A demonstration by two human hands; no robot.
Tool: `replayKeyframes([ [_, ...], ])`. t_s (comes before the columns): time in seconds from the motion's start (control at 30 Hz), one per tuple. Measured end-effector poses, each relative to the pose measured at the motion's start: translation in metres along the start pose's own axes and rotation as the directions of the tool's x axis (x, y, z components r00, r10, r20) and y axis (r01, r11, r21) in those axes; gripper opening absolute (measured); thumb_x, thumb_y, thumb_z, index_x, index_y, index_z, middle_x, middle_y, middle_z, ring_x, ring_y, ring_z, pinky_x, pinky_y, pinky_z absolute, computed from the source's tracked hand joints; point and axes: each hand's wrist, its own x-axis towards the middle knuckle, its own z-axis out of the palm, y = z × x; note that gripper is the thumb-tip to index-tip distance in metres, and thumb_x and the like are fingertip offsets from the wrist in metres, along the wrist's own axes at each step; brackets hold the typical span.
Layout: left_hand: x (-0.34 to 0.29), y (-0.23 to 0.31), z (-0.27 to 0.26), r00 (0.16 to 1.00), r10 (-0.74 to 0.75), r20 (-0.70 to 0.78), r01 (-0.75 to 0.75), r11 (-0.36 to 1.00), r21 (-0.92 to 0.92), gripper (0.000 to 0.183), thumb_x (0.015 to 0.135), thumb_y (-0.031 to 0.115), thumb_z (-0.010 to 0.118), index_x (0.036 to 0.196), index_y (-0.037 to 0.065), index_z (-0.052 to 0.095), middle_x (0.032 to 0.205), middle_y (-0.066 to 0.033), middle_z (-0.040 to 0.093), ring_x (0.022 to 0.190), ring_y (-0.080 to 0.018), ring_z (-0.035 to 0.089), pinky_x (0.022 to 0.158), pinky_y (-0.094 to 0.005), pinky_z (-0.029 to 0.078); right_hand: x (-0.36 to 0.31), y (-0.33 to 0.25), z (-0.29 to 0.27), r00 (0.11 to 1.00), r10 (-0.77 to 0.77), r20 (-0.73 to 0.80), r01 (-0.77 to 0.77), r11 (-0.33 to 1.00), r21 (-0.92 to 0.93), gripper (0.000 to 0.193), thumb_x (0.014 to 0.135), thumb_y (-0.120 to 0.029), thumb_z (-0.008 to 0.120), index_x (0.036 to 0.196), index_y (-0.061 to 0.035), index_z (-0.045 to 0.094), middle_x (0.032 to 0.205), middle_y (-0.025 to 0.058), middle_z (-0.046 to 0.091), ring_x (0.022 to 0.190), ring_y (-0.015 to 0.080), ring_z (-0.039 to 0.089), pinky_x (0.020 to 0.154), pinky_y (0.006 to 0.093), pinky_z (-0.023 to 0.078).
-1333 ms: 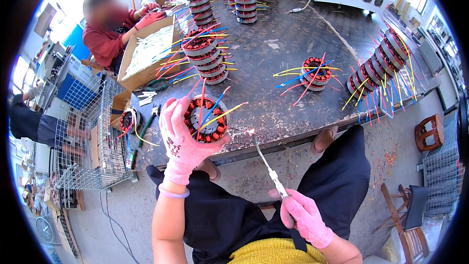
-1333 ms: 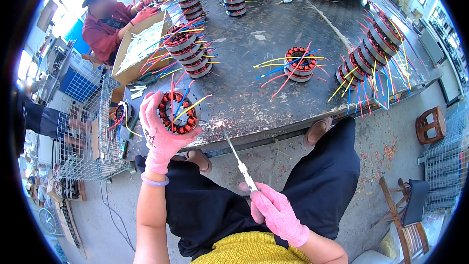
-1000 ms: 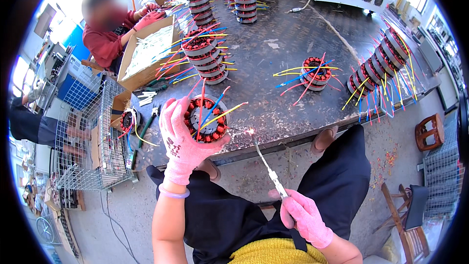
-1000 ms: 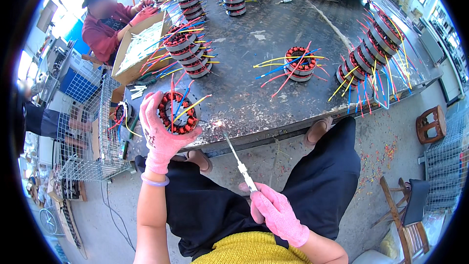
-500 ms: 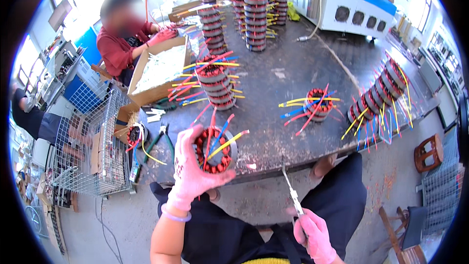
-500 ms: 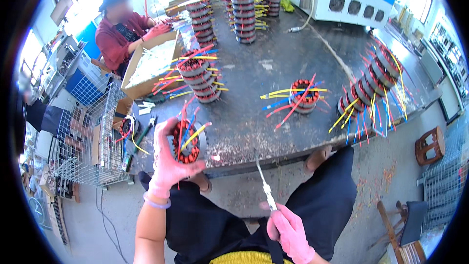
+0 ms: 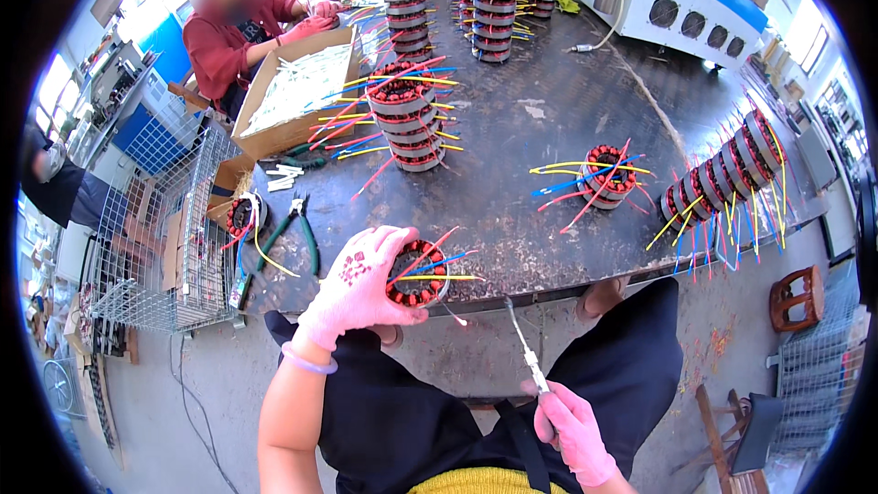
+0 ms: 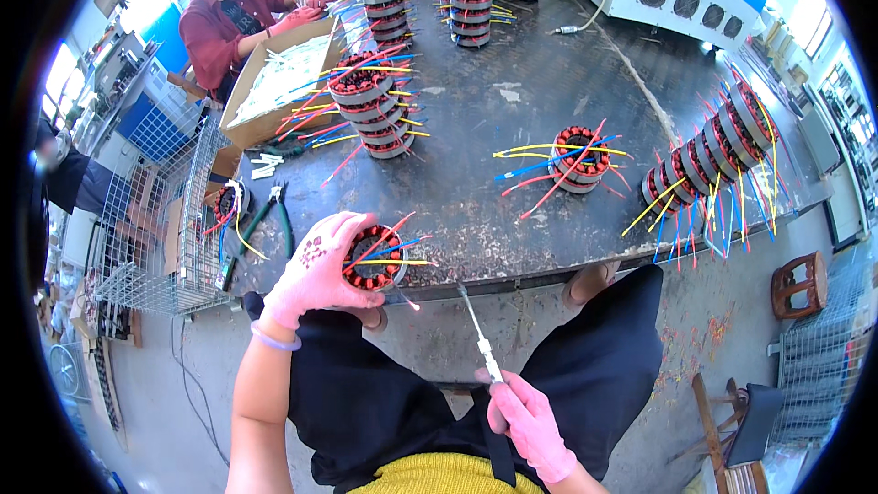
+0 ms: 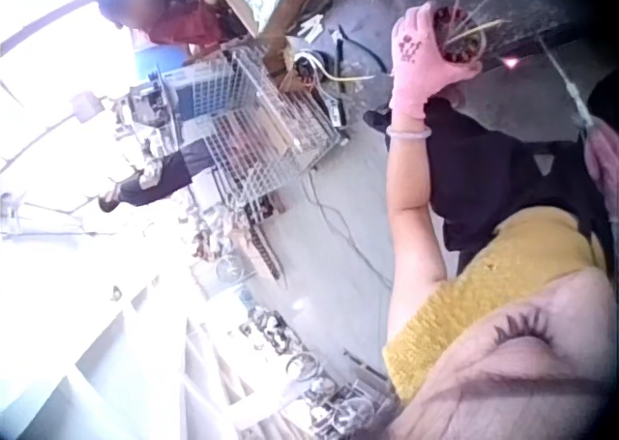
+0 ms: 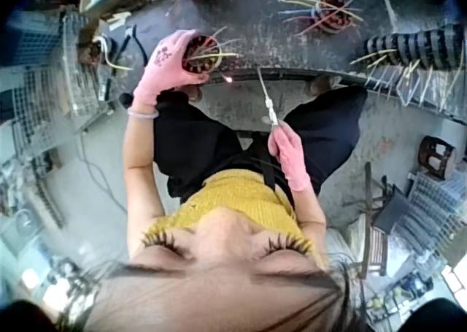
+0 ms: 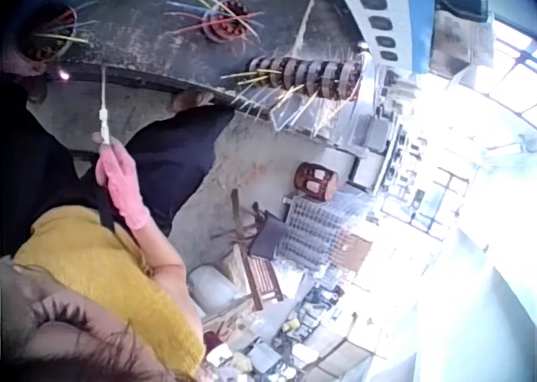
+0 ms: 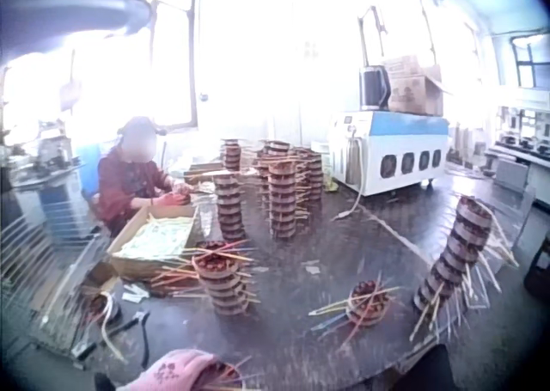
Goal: The person uses a soldering iron and solder wire to connect wires on motor stators. They pick up stators from the workbench, apply solder to the wire leads, and then place the finished components onto stacks.
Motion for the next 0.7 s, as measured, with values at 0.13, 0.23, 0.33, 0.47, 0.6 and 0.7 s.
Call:
replayKeyframes([
  [0.13, 0.001, -0.007, 0.008, 0.997, 0.064, 0.042, -0.067, 0.996, 0.064, 0.094, 0.055, 0.035, 0.088, 0.136, 0.004, 0.051, 0.126, -0.0152, 0.058, 0.12, -0.0362, 0.055, 0.112, -0.0467, 0.036, 0.005, 0.009, -0.001, 0.999, 0.03, 0.044, -0.029, 0.999, -0.022, 0.038, 0.104, -0.02, 0.05, 0.134, 0.004, 0.054, 0.068, -0.004, 0.049, 0.061, 0.0056, 0.041, 0.057, 0.0209, 0.032],
  [0.23, 0.001, -0.006, 0.01, 0.997, 0.057, 0.055, -0.059, 0.997, 0.05, 0.096, 0.055, 0.034, 0.088, 0.138, 0.004, 0.05, 0.129, -0.0155, 0.057, 0.123, -0.0359, 0.053, 0.116, -0.0474, 0.031, 0.008, 0.018, -0.005, 0.998, 0.005, 0.06, -0.002, 0.999, -0.049, 0.038, 0.105, -0.021, 0.05, 0.133, 0.0032, 0.055, 0.067, -0.0044, 0.047, 0.061, 0.0053, 0.041, 0.057, 0.0211, 0.031],
  [0.33, 0.003, 0.001, 0.011, 0.999, 0.008, 0.039, -0.012, 0.993, 0.121, 0.096, 0.055, 0.034, 0.088, 0.138, 0.006, 0.051, 0.13, -0.0157, 0.056, 0.125, -0.0352, 0.052, 0.116, -0.0471, 0.032, 0.01, 0.021, -0.005, 0.998, -0.016, 0.059, 0.018, 0.999, -0.039, 0.037, 0.105, -0.021, 0.05, 0.132, 0.0029, 0.055, 0.067, -0.0045, 0.047, 0.061, 0.0051, 0.041, 0.057, 0.0211, 0.031],
  [0.47, 0.004, 0.005, 0.01, 0.998, -0.019, 0.056, 0.013, 0.993, 0.117, 0.094, 0.054, 0.033, 0.089, 0.138, 0.007, 0.052, 0.131, -0.016, 0.056, 0.128, -0.0356, 0.049, 0.117, -0.0471, 0.032, 0.013, 0.023, -0.005, 0.998, -0.018, 0.059, 0.019, 1.0, -0.017, 0.036, 0.105, -0.021, 0.05, 0.131, 0.0026, 0.056, 0.067, -0.0049, 0.046, 0.061, 0.0052, 0.041, 0.057, 0.0214, 0.031],
  [0.6, 0.005, 0.001, 0.011, 0.998, 0.026, 0.055, -0.033, 0.991, 0.127, 0.094, 0.055, 0.031, 0.088, 0.138, 0.007, 0.052, 0.133, -0.0162, 0.055, 0.129, -0.0361, 0.048, 0.117, -0.0474, 0.031, 0.016, 0.023, -0.002, 0.998, -0.013, 0.059, 0.017, 0.998, -0.068, 0.035, 0.105, -0.022, 0.05, 0.13, 0.0017, 0.058, 0.067, -0.005, 0.046, 0.06, 0.0057, 0.042, 0.056, 0.022, 0.032],
  [0.7, 0.004, 0.003, 0.008, 0.998, 0.012, 0.062, -0.02, 0.991, 0.131, 0.094, 0.055, 0.029, 0.088, 0.14, 0.008, 0.052, 0.136, -0.0162, 0.053, 0.13, -0.0362, 0.048, 0.117, -0.0478, 0.031, 0.019, 0.032, 0.001, 0.998, 0.009, 0.063, -0.008, 1.0, -0.024, 0.035, 0.104, -0.022, 0.05, 0.129, 0.0008, 0.059, 0.067, -0.0042, 0.047, 0.06, 0.0061, 0.043, 0.056, 0.0222, 0.034],
])
